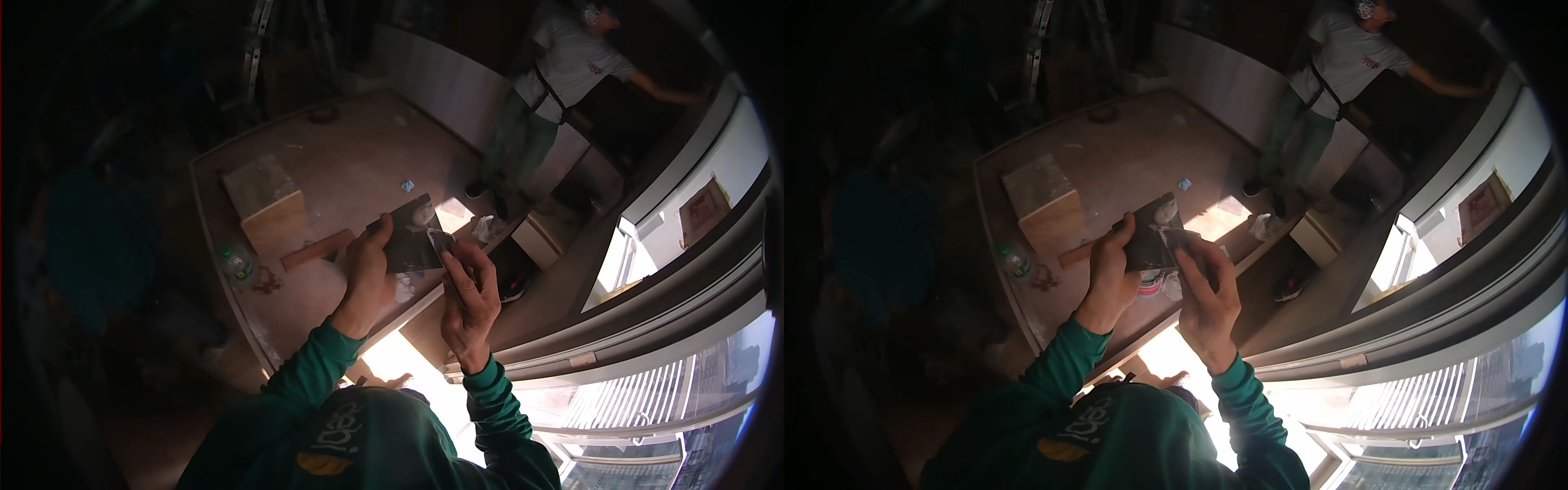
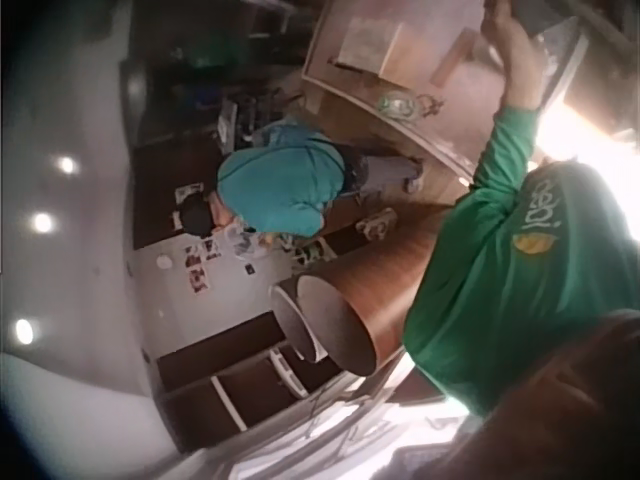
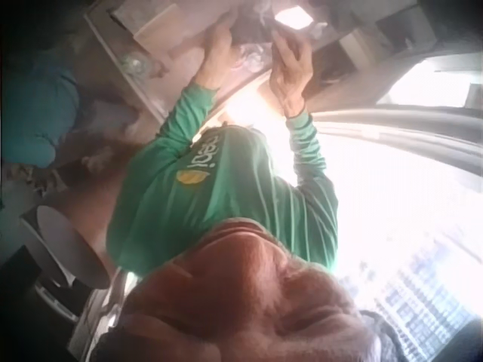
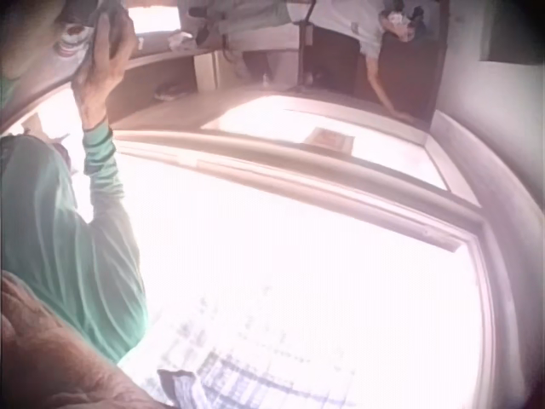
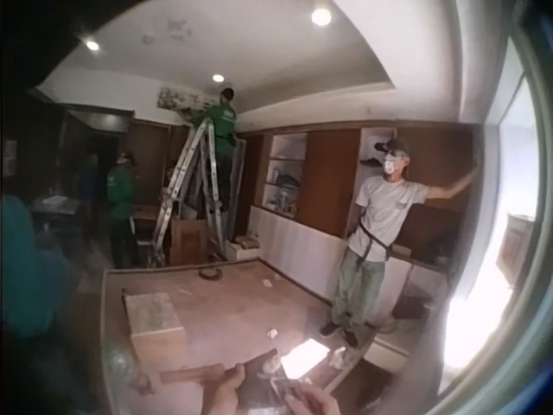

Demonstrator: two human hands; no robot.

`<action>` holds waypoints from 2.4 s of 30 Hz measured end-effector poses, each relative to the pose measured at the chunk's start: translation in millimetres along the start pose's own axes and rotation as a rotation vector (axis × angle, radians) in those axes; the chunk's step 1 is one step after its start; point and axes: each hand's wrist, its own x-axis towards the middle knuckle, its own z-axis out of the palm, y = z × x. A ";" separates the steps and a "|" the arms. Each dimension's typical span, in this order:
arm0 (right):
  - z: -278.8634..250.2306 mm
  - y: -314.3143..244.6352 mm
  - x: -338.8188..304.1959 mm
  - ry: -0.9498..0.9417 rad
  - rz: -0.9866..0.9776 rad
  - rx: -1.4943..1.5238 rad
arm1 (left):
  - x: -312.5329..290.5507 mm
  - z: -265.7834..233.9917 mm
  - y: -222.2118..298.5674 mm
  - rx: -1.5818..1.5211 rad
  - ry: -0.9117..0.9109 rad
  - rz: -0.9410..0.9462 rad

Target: The person scoops a red paste from a container onto a flat metal trowel using a smaller tool. They then spread the paste evenly across the trowel's surface. Finally, they apply the paste to the upper frame of a glass door or window.

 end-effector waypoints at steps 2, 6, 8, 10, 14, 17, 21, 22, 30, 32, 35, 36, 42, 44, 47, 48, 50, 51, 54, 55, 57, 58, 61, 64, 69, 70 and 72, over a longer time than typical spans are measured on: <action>-2.2 8.6 -6.5 -0.027 -0.027 -0.072 | -8.0 1.7 8.1 0.038 0.037 0.034; -17.3 16.8 -12.5 -0.214 -0.061 -0.154 | -12.7 -6.9 25.5 -0.008 -0.012 0.144; -20.3 25.0 -20.5 -0.403 -0.065 -0.148 | -17.7 -9.5 36.4 -0.056 -0.061 0.161; -15.9 30.2 -26.0 -0.506 -0.164 -0.220 | -16.0 -21.9 40.2 0.008 -0.010 0.202; -7.5 39.8 -41.8 -0.195 0.401 0.167 | -11.5 -44.9 39.8 0.046 0.060 0.172; 4.5 49.7 -52.1 -0.022 0.769 0.594 | -19.4 -59.5 41.9 -0.111 0.085 0.141; 20.5 52.0 -55.8 0.096 0.911 0.909 | -28.3 -64.5 50.7 -0.123 0.167 0.105; 21.0 50.1 -56.3 0.102 0.953 0.950 | -31.7 -62.3 54.7 -0.118 0.165 0.098; 43.5 32.8 -35.4 -0.231 1.356 1.800 | -52.6 -59.7 76.4 -0.137 0.117 0.102; 52.4 32.6 -40.1 -0.316 1.268 1.980 | -55.6 -52.2 77.8 -0.143 0.147 0.085; 60.3 16.8 -35.1 -0.339 1.242 2.063 | -61.2 -38.1 78.3 -0.144 0.159 0.089; 59.4 13.7 -34.1 -0.341 1.251 2.069 | -60.7 -34.3 76.6 -0.142 0.174 0.098; 54.3 2.7 -32.9 -0.300 1.290 1.969 | -59.4 -23.3 53.4 -0.019 0.116 0.077; 54.7 2.0 -34.6 -0.280 1.232 1.831 | -60.2 -20.7 47.9 0.064 0.121 0.115; 46.9 2.3 -32.1 -0.324 1.135 1.604 | -60.6 -21.0 44.6 0.170 0.138 0.193; 42.1 3.5 -30.2 -0.348 1.101 1.523 | -61.5 -20.2 47.3 0.196 0.138 0.200; 35.0 4.0 -25.9 -0.378 1.108 1.406 | -62.7 -19.1 48.0 0.210 0.136 0.213; 30.6 1.3 -22.2 -0.392 1.104 1.368 | -63.2 -19.0 47.2 0.198 0.135 0.220; 21.2 2.6 -23.0 -0.373 1.114 1.296 | -66.4 -16.8 46.1 0.174 0.111 0.211; 18.2 4.6 -24.9 -0.357 1.121 1.280 | -67.3 -16.1 45.8 0.168 0.101 0.203; 13.6 19.0 -33.7 -0.353 1.121 1.285 | -67.9 -16.0 45.7 0.163 0.097 0.169; 11.5 23.2 -37.0 -0.351 1.121 1.288 | -68.1 -16.0 45.8 0.160 0.095 0.151; 5.7 14.4 -34.6 -0.344 1.135 1.098 | -64.2 -23.8 44.7 0.122 0.083 0.139; 9.0 19.0 -59.3 -0.378 1.103 0.703 | -61.7 -18.4 45.2 0.133 -0.003 0.158; -26.5 2.4 -46.1 0.109 0.980 0.696 | -58.1 -21.0 52.8 0.280 0.054 0.381; -28.5 -9.5 -39.4 0.157 0.925 0.662 | -56.4 -23.9 52.1 0.306 0.056 0.435; -27.6 -27.8 -32.6 0.260 0.817 0.587 | -54.8 -28.0 44.6 0.396 0.133 0.489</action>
